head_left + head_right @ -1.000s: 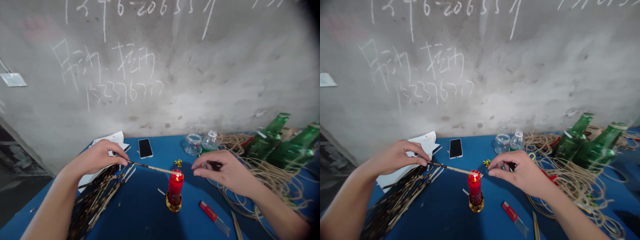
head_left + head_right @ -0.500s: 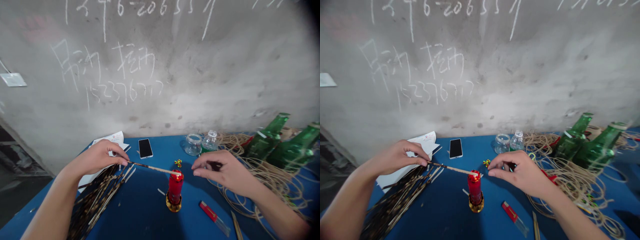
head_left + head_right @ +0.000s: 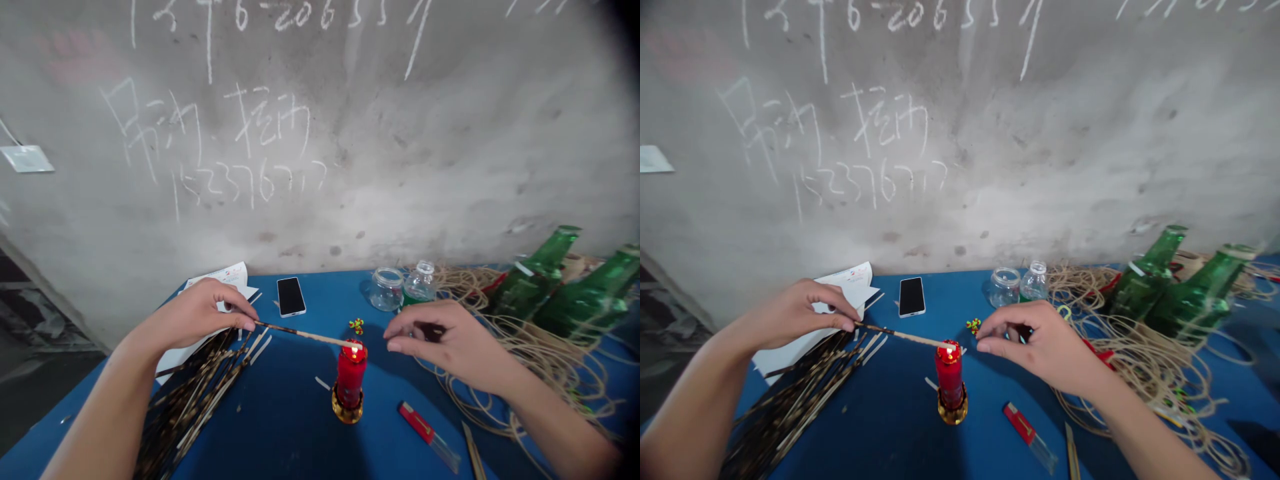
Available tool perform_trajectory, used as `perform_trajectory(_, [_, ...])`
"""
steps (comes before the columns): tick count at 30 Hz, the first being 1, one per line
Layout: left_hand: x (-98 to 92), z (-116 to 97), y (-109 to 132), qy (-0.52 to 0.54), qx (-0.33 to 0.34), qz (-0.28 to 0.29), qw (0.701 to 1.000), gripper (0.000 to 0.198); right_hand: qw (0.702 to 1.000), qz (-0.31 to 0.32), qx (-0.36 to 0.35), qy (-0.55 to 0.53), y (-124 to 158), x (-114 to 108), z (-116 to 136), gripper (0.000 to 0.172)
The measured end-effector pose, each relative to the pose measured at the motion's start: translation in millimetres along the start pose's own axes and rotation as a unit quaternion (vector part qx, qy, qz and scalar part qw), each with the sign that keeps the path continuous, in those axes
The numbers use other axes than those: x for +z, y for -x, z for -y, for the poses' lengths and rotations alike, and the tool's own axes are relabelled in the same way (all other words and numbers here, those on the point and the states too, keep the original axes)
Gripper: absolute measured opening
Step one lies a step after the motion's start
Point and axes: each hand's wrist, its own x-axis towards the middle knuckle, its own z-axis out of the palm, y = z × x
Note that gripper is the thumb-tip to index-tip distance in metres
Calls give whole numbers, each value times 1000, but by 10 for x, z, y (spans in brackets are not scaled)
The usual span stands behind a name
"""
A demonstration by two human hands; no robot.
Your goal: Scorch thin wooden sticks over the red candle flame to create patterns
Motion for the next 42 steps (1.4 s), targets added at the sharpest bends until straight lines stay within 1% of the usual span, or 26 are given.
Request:
perform_trajectory(5, [12, 12, -14, -1, 0, -2, 1000, 18, 1000, -9, -14, 7, 3, -17, 12, 13])
perform_trajectory(7, [14, 14, -20, 0, 2, -1, 1000, 18, 1000, -12, -27, 9, 14, -33, 19, 16])
perform_trajectory(9, [16, 19, -23, 2, 4, 0, 1000, 17, 999, -11, -45, 2, 24, -51, 26, 24])
perform_trajectory(13, [20, 33, -25, 0, 4, -3, 1000, 18, 997, -12, -72, -14, 27, -76, 43, 46])
perform_trajectory(16, [20, 39, -23, 0, 6, -3, 1000, 18, 996, -21, -82, -14, 15, -80, 52, 53])
perform_trajectory(21, [11, 15, -23, -5, -2, -4, 1000, 19, 996, -25, -86, -11, 24, -81, 50, 54])
perform_trajectory(29, [13, -27, -19, 2, -4, 3, 1000, 19, 997, -26, -75, -9, 20, -81, 74, 54])
perform_trajectory(33, [10, -27, -7, 0, 0, 0, 1000, 17, 996, -28, -79, -8, 5, -79, 86, 56])
perform_trajectory(42, [21, -8, -12, 2, 6, 2, 1000, 14, 996, -26, -83, -7, 6, -82, 96, 54])
